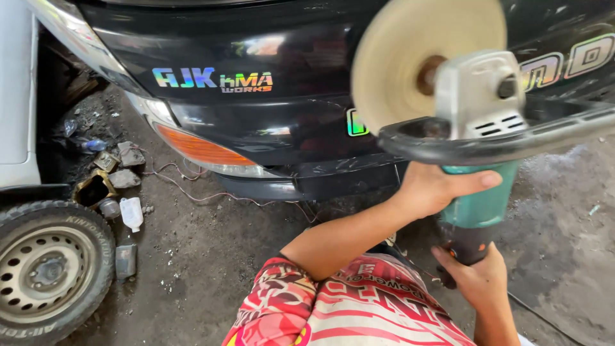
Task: The person uses a handheld electric polisher with a buffing pad to smooth the surface of a black car's front bumper. They move the tool across the bumper area, focusing on the section with the brand lettering and near the headlight.
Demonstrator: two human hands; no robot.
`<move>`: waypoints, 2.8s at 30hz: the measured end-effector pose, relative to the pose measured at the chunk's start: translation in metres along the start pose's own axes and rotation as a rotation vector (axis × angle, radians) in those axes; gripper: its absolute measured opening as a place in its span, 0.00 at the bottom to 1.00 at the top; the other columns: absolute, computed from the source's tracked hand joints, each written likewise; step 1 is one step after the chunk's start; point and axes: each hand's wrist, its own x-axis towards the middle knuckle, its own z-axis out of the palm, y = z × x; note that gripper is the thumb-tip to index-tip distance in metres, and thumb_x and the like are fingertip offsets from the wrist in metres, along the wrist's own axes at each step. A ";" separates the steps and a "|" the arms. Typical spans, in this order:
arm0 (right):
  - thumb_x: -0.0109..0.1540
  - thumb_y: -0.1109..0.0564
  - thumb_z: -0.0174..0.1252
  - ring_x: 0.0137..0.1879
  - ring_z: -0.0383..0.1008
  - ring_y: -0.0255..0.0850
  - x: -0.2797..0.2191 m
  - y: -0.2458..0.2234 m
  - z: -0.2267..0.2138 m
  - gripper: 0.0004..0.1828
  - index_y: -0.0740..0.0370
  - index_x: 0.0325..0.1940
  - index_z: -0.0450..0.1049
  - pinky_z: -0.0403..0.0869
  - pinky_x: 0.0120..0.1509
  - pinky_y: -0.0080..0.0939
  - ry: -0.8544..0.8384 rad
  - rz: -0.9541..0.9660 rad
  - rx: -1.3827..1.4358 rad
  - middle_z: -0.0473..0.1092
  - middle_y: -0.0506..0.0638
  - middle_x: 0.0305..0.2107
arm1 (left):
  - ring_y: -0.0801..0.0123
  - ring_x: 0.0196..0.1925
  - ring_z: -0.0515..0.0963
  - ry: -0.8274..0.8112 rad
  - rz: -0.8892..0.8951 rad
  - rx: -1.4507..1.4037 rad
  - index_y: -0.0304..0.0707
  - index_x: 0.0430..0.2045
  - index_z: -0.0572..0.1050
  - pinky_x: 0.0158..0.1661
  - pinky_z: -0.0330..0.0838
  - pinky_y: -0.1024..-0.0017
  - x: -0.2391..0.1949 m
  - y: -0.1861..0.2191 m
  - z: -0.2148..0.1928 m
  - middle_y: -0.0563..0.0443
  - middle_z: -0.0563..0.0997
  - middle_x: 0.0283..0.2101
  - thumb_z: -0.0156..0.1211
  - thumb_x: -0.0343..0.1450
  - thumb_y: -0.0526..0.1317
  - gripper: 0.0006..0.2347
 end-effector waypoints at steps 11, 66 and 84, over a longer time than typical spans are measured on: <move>0.48 0.57 0.75 0.32 0.77 0.40 -0.002 -0.030 0.034 0.22 0.67 0.42 0.76 0.74 0.38 0.44 -0.050 -0.153 -0.172 0.78 0.52 0.28 | 0.66 0.57 0.78 0.072 0.000 -0.332 0.30 0.58 0.72 0.63 0.71 0.64 -0.038 0.008 -0.062 0.48 0.79 0.53 0.76 0.64 0.45 0.29; 0.46 0.61 0.71 0.38 0.81 0.37 0.116 0.057 -0.011 0.24 0.65 0.46 0.76 0.77 0.46 0.40 -0.306 -0.475 -0.016 0.80 0.55 0.32 | 0.59 0.57 0.81 0.325 -0.121 -0.231 0.24 0.61 0.68 0.58 0.78 0.63 -0.036 -0.123 -0.008 0.37 0.78 0.59 0.69 0.69 0.32 0.25; 0.51 0.56 0.72 0.40 0.80 0.36 0.133 0.080 -0.010 0.21 0.67 0.44 0.77 0.76 0.45 0.40 -0.181 -0.435 0.018 0.80 0.54 0.33 | 0.63 0.54 0.82 0.104 0.008 0.278 0.27 0.57 0.74 0.61 0.75 0.64 -0.007 -0.120 -0.005 0.43 0.83 0.52 0.67 0.74 0.39 0.18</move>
